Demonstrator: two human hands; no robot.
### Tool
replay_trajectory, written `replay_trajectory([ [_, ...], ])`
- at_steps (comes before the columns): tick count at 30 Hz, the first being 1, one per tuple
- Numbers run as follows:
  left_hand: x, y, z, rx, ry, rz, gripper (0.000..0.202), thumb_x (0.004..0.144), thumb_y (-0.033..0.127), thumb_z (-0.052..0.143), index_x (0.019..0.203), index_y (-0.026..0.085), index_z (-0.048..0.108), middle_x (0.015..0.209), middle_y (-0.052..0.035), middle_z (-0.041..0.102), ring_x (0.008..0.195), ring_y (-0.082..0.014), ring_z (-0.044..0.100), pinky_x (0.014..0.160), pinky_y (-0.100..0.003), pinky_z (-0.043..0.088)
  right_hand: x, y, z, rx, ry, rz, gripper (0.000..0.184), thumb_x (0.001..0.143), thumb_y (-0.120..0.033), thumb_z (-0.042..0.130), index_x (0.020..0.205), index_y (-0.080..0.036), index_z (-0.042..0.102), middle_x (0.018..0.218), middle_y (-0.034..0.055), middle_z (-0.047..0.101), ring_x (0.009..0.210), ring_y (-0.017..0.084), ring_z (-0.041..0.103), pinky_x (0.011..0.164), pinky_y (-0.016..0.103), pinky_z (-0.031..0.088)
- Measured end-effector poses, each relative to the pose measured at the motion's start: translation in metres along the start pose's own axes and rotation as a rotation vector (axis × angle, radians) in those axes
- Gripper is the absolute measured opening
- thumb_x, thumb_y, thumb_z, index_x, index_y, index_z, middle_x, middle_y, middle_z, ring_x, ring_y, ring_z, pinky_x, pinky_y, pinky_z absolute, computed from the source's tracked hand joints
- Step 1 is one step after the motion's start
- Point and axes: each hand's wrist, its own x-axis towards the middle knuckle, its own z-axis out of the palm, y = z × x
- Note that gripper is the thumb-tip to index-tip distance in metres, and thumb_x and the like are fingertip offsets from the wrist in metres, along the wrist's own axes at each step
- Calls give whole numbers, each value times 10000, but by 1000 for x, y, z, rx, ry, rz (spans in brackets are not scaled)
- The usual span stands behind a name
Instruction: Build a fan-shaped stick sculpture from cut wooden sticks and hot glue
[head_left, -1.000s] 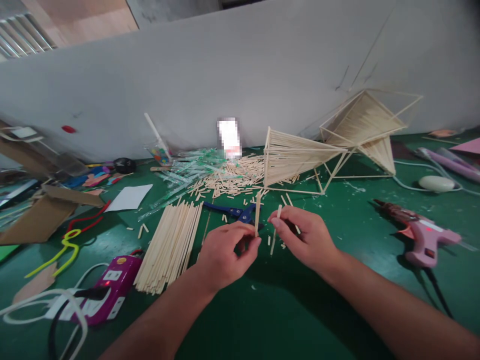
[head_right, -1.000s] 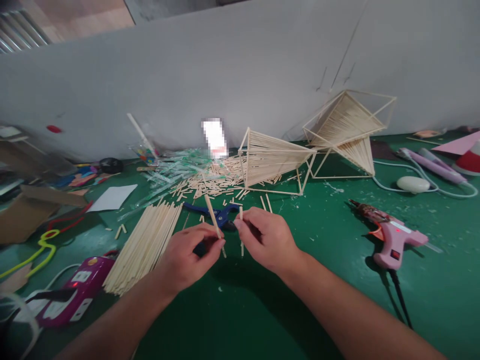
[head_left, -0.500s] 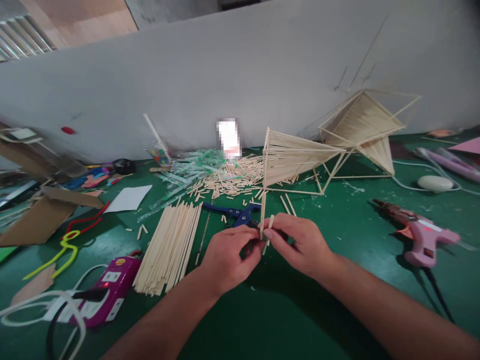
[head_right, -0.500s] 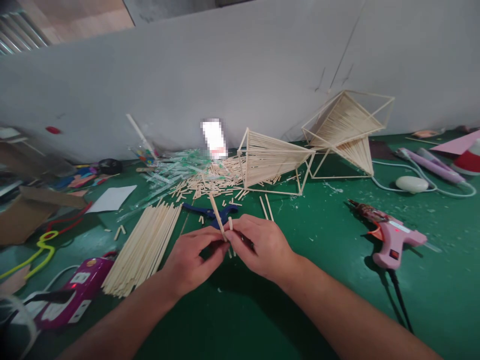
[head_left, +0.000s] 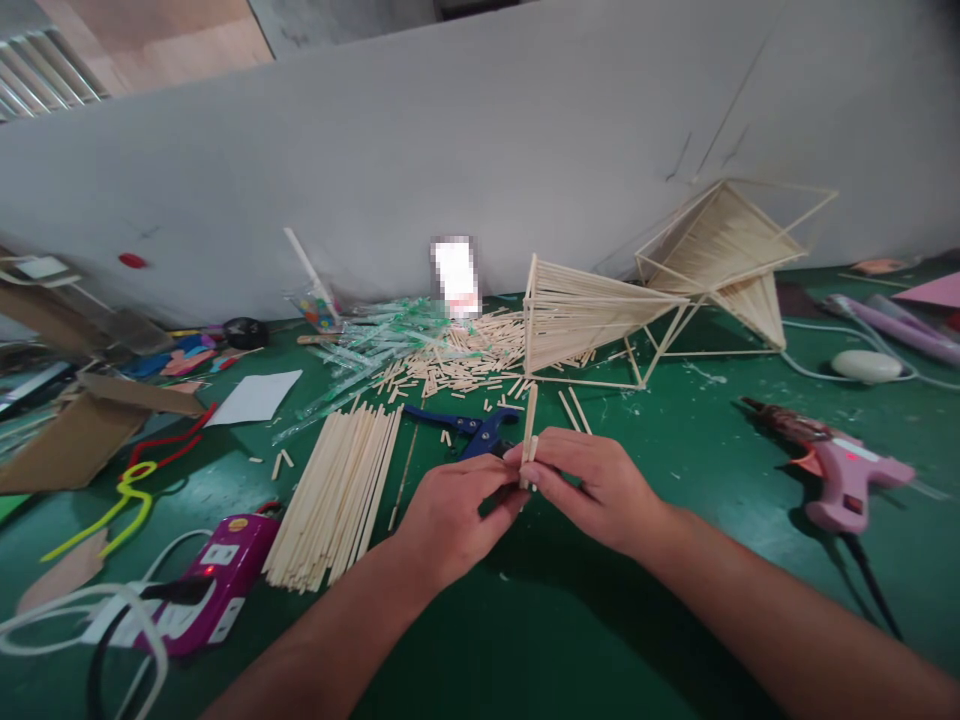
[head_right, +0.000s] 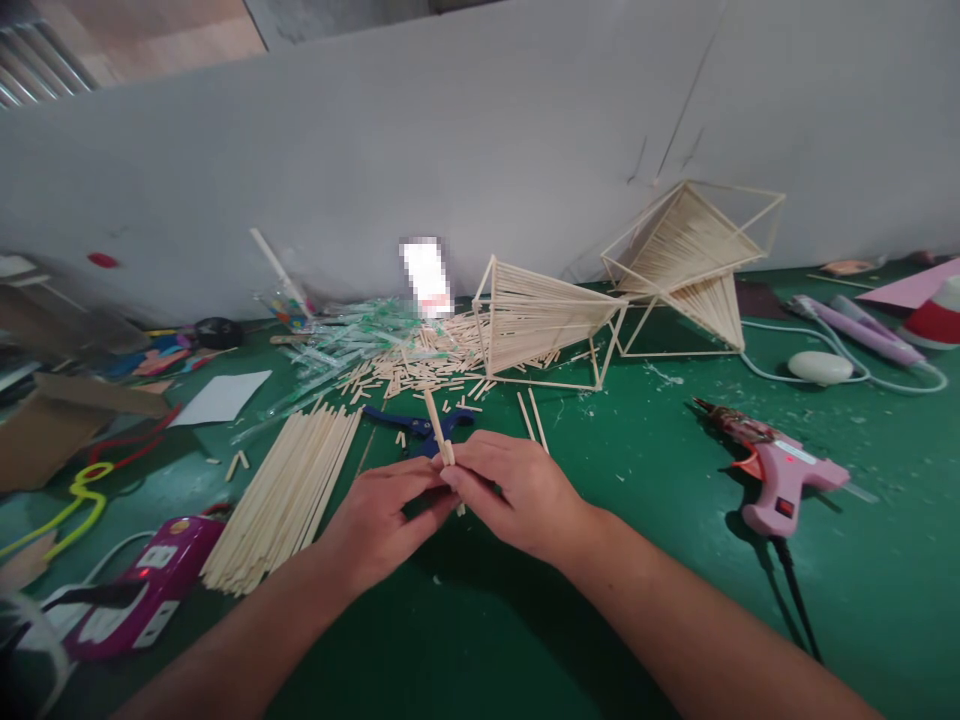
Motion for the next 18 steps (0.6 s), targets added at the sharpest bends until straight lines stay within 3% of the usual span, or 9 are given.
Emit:
replay_trajectory([
  [5, 1, 0, 2, -79, 0, -54, 142, 831, 176, 599, 938, 178, 692, 931, -40, 726, 859, -150, 672, 801, -257, 515, 3, -2, -2, 51, 15, 51, 171, 894, -197, 504, 903, -181, 673, 803, 26, 664, 752, 125, 600, 683, 250, 477],
  [9, 1, 3, -1, -133, 109, -135, 89, 818, 188, 612, 853, 167, 691, 841, -36, 669, 746, -127, 626, 669, -226, 490, 2, -2, -3, 109, 112, 141, 165, 882, -199, 513, 890, -191, 677, 782, 21, 653, 750, 134, 608, 681, 255, 471],
  [12, 0, 6, -5, -154, 186, -252, 89, 819, 231, 617, 834, 189, 694, 729, -9, 629, 633, -108, 568, 562, -214, 435, 1, -2, -3, 188, 192, 237, 155, 882, -217, 523, 909, -212, 676, 709, -8, 616, 641, 112, 588, 598, 232, 464],
  [16, 1, 6, -9, -415, 265, -462, 134, 837, 279, 599, 905, 195, 678, 557, 38, 590, 458, -79, 504, 450, -191, 390, 2, -1, -2, 340, 311, 374, 156, 893, -272, 526, 866, -204, 664, 673, -21, 596, 529, 84, 549, 511, 213, 445],
  [18, 3, 4, -12, -551, 336, -518, 147, 837, 282, 599, 923, 181, 661, 567, 35, 610, 439, -76, 513, 444, -189, 400, 4, 0, -2, 422, 371, 431, 177, 896, -297, 526, 829, -197, 656, 641, -25, 585, 510, 81, 539, 512, 215, 447],
])
